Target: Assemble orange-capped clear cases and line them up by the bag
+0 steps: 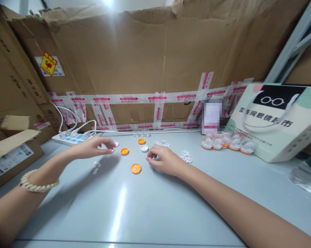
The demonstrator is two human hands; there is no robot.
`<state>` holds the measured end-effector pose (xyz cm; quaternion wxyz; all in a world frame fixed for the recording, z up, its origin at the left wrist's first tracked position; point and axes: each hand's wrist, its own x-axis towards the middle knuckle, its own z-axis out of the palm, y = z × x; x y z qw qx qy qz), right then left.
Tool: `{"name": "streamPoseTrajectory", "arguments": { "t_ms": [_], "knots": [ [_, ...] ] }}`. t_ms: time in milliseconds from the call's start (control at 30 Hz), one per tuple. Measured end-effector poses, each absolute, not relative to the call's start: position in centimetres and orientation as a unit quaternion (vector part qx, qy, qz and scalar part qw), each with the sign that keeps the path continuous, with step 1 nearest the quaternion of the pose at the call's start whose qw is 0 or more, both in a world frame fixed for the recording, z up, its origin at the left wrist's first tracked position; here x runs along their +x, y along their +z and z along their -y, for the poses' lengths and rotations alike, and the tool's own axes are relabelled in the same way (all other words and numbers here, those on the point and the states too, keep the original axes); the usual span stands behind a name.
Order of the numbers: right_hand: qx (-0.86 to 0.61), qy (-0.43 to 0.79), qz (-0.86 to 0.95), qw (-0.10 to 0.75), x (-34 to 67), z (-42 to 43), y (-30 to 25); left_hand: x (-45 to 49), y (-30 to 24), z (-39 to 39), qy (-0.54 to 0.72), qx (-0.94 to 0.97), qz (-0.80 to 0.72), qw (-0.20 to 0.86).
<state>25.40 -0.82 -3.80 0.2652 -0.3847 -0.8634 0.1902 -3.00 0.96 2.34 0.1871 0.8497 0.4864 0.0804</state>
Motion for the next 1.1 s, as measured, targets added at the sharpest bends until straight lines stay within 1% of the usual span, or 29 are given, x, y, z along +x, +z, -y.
{"name": "streamPoseTrajectory", "arguments": {
  "t_ms": [67, 167, 400, 667, 800, 933, 1033, 1100],
  "knots": [
    [-0.385, 0.188, 0.865, 0.26, 25.4, 0.8, -3.9, -5.3, 3.0, -1.4, -0.018, 0.825, -0.531, 0.191],
    [-0.389, 0.189, 0.866, 0.252, 25.4, 0.7, -4.1, -7.6, 2.7, -1.3, -0.076, 0.8, -0.548, 0.233],
    [-0.392, 0.195, 0.865, 0.243, 25.1, 0.7, -4.2, -8.3, 1.1, -1.6, -0.05, 0.817, -0.519, 0.246],
    [-0.385, 0.2, 0.87, 0.234, 24.9, 1.0, -4.2, -8.2, 0.4, -2.3, -0.068, 0.807, -0.532, 0.247],
    [-0.39, 0.2, 0.869, 0.23, 24.8, 1.1, -4.0, -8.1, 0.5, -2.1, -0.071, 0.806, -0.54, 0.233],
    [-0.386, 0.204, 0.869, 0.233, 24.8, 1.2, -4.0, -8.9, 1.2, -2.0, -0.056, 0.813, -0.524, 0.245],
    [-0.383, 0.204, 0.871, 0.232, 24.9, 1.1, -4.2, -10.7, 1.7, -2.3, -0.035, 0.81, -0.548, 0.205],
    [-0.385, 0.202, 0.871, 0.228, 24.8, 1.1, -4.2, -12.0, 1.7, -2.6, -0.042, 0.795, -0.578, 0.179]
  ]
}}
